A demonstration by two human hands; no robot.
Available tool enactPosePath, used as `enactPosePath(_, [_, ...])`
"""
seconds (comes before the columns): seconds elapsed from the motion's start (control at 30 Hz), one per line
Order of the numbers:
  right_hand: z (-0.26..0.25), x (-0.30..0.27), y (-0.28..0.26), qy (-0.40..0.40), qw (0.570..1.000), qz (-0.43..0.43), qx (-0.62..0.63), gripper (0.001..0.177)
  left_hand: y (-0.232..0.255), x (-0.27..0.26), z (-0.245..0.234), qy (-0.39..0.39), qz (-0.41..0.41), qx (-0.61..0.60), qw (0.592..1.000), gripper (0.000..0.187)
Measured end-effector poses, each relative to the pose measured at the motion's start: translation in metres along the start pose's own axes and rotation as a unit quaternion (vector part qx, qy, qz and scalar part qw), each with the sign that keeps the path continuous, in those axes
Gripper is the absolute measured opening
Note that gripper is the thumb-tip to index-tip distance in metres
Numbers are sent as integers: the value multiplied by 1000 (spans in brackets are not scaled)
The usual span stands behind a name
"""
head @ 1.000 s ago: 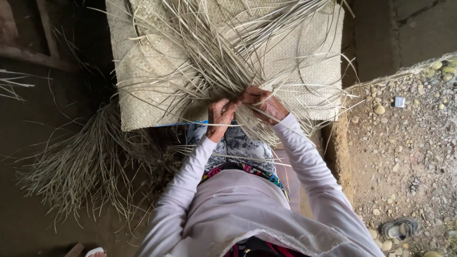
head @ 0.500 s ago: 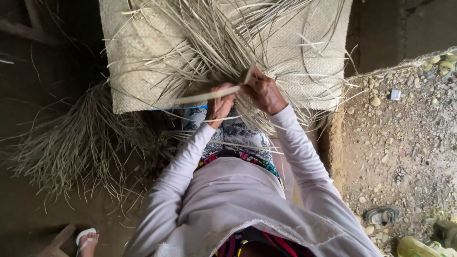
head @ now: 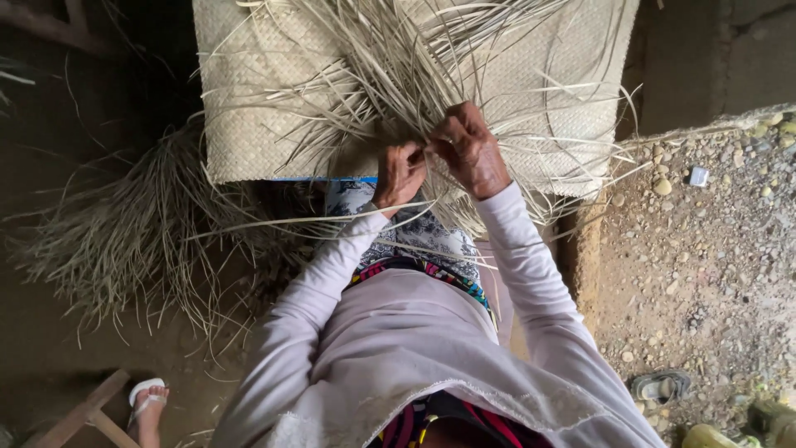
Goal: A person is weaving dried plant fibers together to create a mat or basket.
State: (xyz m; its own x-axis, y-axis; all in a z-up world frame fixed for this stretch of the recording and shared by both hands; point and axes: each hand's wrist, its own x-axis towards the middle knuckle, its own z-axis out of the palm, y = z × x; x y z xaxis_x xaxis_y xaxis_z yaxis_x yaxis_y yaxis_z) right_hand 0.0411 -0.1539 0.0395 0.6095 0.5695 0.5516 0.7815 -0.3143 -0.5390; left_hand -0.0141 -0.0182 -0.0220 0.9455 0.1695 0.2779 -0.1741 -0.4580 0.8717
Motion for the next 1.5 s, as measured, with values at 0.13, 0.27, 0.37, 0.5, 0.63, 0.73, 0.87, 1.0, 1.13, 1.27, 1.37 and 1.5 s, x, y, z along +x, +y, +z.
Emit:
enactPosePath(0.13, [-8,-4,-32,-59,992,-27,-108,38,-9,9,-7,-36,4,-60,998,8])
enactPosePath(0.27, [-16,0,-76,-107,987,-46,-108,52,-8,14,-14,-65,-7,-144,987,12])
enactPosePath(0.37, [-16,-17,-74,-141,986,-79,-28,63,-8,17,-11,-83,-81,-150,982,14])
enactPosePath(0.5, [-27,-48,-68,-198,976,-77,-38,61,8,28,-22,-158,-112,-84,977,30])
enactPosePath(0.63, [-52,-91,-45,-244,969,3,-44,61,-2,55,-24,-47,-50,-67,995,8])
enactPosePath(0.73, [-68,-135,-26,-270,955,90,-89,60,-34,86,-44,115,-29,-56,991,8])
enactPosePath(0.87, [-89,-212,22,-364,878,238,-201,77,-105,142,-114,282,-75,57,955,11])
enactPosePath(1.0, [-102,-214,9,-323,908,251,-95,18,-113,123,-201,203,-142,22,969,10])
enactPosePath(1.13, [-99,-191,-22,-262,908,315,-90,20,-128,115,-232,64,-123,-69,988,25])
enactPosePath(1.27, [-80,-136,-66,-75,985,129,-82,22,-153,96,-224,80,103,184,974,20])
enactPosePath(1.37, [-49,-87,-90,28,949,83,-304,56,-69,59,-209,-15,28,110,993,12])
enactPosePath(1.5, [2,-75,-94,57,932,193,-302,78,0,13,-158,-366,-316,-193,854,41])
